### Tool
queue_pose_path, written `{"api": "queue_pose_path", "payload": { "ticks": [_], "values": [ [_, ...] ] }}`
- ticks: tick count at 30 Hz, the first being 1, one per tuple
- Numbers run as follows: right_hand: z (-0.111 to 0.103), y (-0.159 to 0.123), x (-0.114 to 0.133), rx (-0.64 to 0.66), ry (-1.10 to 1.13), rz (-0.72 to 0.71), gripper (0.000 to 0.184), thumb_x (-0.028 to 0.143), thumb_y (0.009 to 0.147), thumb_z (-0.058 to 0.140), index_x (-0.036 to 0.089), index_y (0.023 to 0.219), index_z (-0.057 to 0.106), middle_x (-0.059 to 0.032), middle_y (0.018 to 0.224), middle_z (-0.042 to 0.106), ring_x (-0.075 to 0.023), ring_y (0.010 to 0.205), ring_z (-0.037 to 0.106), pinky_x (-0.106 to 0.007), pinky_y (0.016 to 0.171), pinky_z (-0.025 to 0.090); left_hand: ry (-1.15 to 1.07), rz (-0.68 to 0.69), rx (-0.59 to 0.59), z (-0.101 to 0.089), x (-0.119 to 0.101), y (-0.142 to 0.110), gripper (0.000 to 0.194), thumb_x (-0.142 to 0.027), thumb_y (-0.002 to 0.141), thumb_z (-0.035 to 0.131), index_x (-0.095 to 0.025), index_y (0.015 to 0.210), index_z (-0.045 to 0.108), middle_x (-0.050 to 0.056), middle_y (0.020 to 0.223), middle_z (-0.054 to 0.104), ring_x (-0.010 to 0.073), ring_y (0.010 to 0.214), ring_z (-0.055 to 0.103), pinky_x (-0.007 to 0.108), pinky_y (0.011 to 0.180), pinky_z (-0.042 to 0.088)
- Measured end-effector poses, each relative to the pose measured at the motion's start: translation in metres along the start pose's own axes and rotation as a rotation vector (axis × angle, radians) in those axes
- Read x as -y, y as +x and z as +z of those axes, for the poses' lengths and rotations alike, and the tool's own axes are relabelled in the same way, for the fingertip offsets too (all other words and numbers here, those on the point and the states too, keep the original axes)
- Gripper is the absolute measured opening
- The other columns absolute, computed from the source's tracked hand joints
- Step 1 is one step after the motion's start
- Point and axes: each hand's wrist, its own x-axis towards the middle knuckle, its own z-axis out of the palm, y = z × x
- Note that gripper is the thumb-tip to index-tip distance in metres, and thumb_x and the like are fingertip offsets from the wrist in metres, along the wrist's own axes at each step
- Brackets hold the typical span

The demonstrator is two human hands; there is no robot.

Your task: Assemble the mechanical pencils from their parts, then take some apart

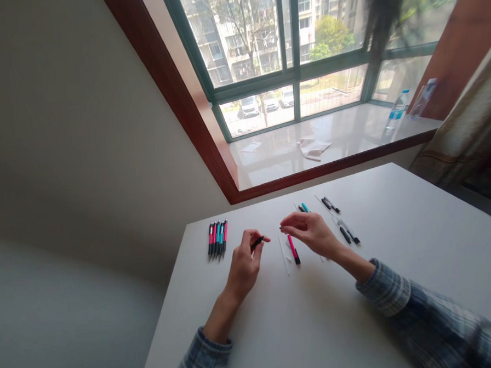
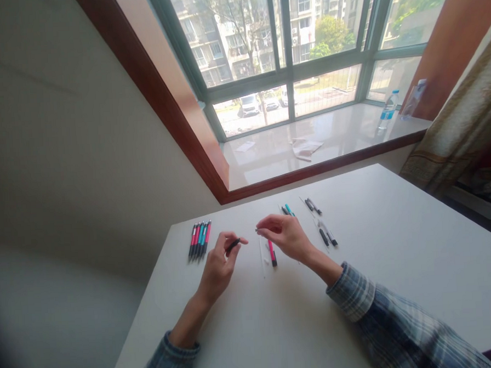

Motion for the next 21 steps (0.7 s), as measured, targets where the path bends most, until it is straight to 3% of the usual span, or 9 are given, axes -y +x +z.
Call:
{"api": "queue_pose_path", "payload": {
  "ticks": [7,14,21],
  "values": [
    [0.008,-0.005,-0.002,0.058,-0.033,0.006,0.017,0.036,0.088,0.074,0.022,0.096,0.078,-0.0058,0.094,0.079,-0.0221,0.088,0.074,-0.034,0.081,0.059,0.061,0.062,-0.068,0.002,-0.008,-0.004,0.011,-0.032,0.096,0.064,-0.024,0.103,0.063,0.000,0.093,0.072,0.0167,0.086,0.069,0.028,0.077,0.049],
    [0.011,-0.007,-0.003,0.113,0.068,0.050,0.022,0.038,0.085,0.077,0.019,0.097,0.077,-0.0067,0.094,0.079,-0.0219,0.087,0.073,-0.034,0.079,0.059,0.049,0.072,-0.059,0.005,-0.010,-0.009,0.011,-0.033,0.095,0.064,-0.024,0.102,0.062,-0.001,0.090,0.071,0.0156,0.082,0.067,0.028,0.077,0.049],
    [0.012,-0.008,0.002,0.122,0.017,0.050,0.019,0.036,0.087,0.075,0.019,0.096,0.078,-0.0065,0.093,0.079,-0.0222,0.087,0.073,-0.034,0.080,0.058,0.040,0.083,-0.037,0.004,-0.011,-0.008,0.011,-0.033,0.097,0.062,-0.023,0.101,0.062,0.001,0.092,0.071,0.0164,0.084,0.066,0.030,0.080,0.050]
  ]
}}
